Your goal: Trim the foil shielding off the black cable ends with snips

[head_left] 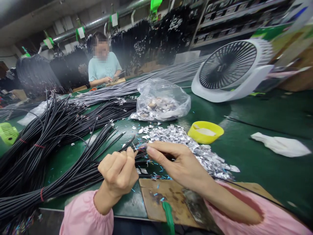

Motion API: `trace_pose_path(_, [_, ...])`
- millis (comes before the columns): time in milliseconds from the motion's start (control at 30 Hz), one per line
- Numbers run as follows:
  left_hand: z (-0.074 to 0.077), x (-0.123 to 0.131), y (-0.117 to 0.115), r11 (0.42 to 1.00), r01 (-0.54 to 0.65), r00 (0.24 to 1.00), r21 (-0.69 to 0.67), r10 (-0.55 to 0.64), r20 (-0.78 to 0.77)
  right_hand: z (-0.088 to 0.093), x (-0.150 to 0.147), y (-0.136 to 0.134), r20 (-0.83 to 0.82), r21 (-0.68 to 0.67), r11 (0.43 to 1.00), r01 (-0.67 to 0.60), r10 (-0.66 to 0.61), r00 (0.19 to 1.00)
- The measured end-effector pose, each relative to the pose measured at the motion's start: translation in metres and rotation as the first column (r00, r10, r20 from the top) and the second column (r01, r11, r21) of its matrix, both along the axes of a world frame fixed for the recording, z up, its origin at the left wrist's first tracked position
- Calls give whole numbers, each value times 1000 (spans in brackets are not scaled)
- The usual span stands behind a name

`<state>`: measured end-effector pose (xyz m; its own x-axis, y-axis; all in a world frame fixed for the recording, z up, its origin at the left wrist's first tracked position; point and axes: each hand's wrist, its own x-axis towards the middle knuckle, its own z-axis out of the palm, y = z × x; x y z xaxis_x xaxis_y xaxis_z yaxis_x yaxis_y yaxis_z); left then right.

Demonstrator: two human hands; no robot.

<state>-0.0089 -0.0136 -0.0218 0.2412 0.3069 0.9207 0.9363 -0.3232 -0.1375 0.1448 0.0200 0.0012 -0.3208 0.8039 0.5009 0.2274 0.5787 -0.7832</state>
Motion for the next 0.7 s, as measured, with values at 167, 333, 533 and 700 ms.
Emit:
trace_pose_path(167, [4,2,-1,1000,-1,1000,-7,1,4,-1,0,0,-20,14,999,31,-30,999])
trace_pose_path(333, [13,4,-1,977,95,991,-189,-75,114,-2,0,-1,-48,62,993,96,-93,995])
trace_pose_path(533, [15,2,-2,839,310,890,-447,-91,447,-1,-1,-2,-40,77,991,112,-109,993])
trace_pose_path(700, [22,2,0,580,634,619,-511,16,786,-1,-1,-1,-62,-6,995,99,-99,993])
